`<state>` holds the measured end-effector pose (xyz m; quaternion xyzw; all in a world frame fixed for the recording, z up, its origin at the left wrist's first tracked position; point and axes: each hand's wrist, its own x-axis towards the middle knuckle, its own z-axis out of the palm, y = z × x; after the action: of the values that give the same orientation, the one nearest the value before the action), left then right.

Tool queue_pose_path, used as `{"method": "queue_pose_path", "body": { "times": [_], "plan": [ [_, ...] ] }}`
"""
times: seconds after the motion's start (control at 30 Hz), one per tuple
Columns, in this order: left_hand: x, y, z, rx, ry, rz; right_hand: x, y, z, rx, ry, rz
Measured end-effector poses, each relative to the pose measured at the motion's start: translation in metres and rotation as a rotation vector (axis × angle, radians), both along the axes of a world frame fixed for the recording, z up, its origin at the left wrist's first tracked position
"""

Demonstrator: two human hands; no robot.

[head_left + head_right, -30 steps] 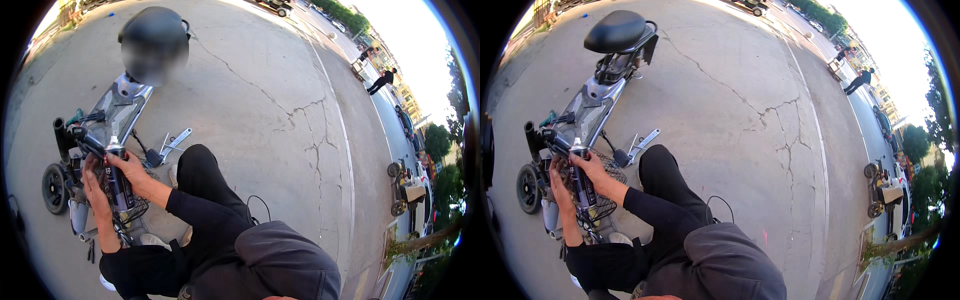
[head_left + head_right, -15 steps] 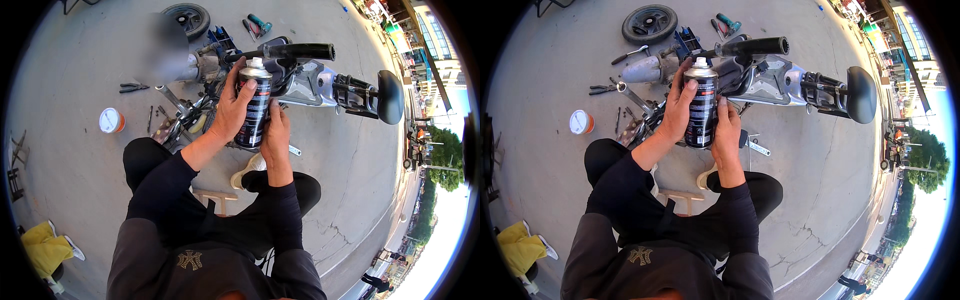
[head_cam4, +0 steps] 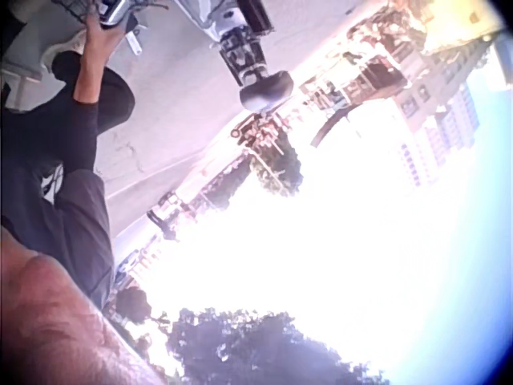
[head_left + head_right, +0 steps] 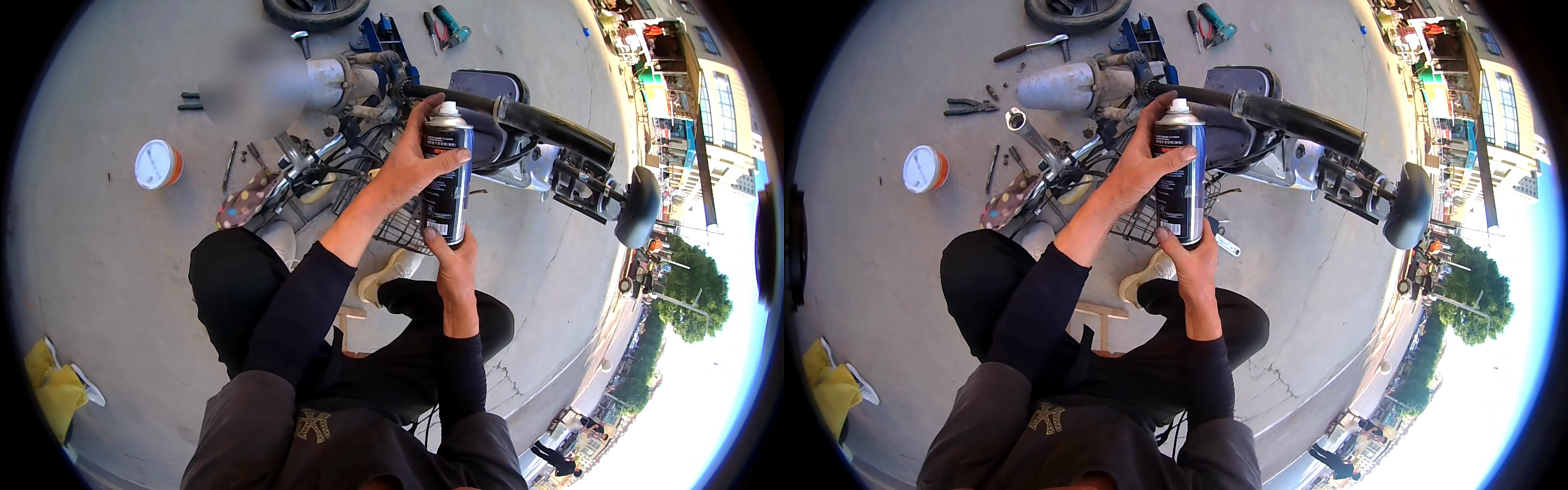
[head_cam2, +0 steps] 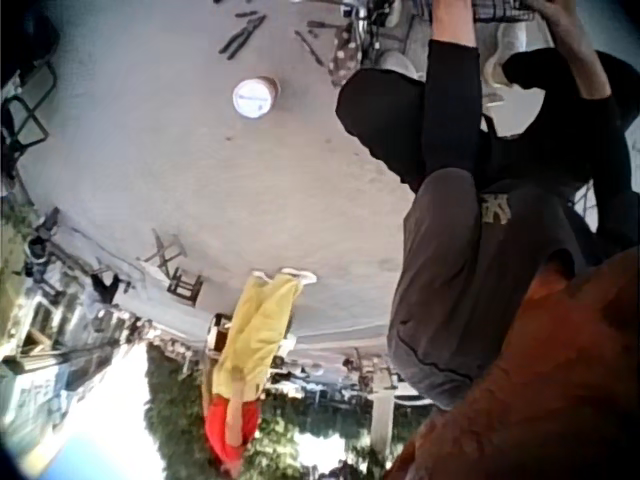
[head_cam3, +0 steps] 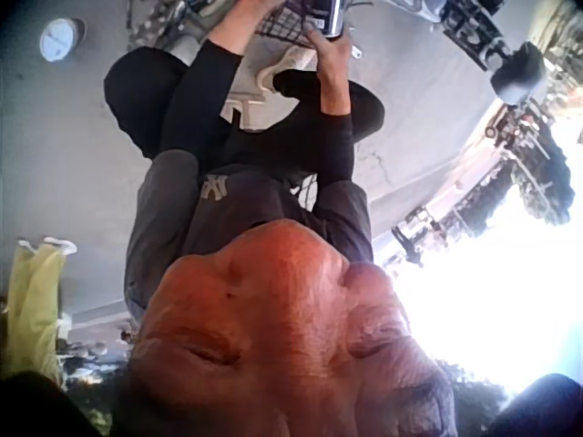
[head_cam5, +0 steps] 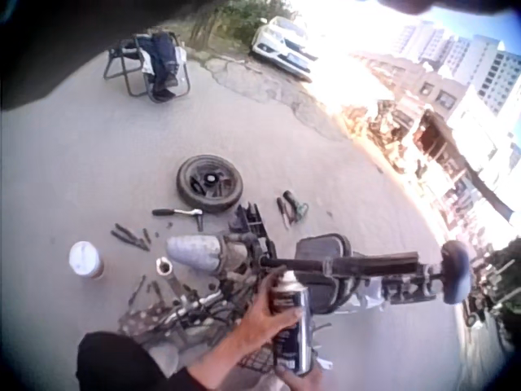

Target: The person works on a disassembled electric scooter, first manipulating the handlebar stem and then spraying lubricant into the steering column. They then open a container of grease and apply it by hand to the handlebar stem and surrounding components.

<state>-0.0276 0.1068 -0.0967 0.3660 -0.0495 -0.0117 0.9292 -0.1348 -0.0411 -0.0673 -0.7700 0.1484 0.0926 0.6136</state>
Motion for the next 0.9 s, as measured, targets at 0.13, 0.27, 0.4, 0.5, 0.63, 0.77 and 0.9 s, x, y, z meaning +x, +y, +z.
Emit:
{"method": "queue_pose_path", "body": {
  "times": [0.13, 0.27, 0.4, 0.5, 0.63, 0.77, 0.9],
  "plan": [
    [0.007, 0.006, -0.003, 0.011, -0.038, -0.033, -0.004, -0.012, -0.006, 0.097, 0.029, 0.078],
    [0.018, 0.006, -0.004, 0.047, -0.061, -0.096, -0.005, -0.058, 0.007, 0.284, 0.218, 0.138],
    [0.024, -0.004, -0.011, -0.284, 0.035, -0.154, 0.006, -0.136, 0.041, 0.354, 0.218, 0.007],
    [0.021, -0.010, -0.015, -0.550, 0.123, -0.252, 0.015, -0.185, 0.048, 0.421, 0.085, -0.114],
    [0.020, -0.018, -0.015, -0.672, 0.145, -0.303, -0.002, -0.205, 0.021, 0.649, 0.091, -0.216],
    [0.026, -0.016, -0.017, -0.626, 0.138, -0.267, 0.001, -0.206, 0.014, 0.492, 0.125, -0.203],
    [0.025, -0.017, -0.019, -0.348, 0.117, -0.140, 0.001, -0.199, 0.014, 0.315, 0.174, -0.219]
  ]
}}
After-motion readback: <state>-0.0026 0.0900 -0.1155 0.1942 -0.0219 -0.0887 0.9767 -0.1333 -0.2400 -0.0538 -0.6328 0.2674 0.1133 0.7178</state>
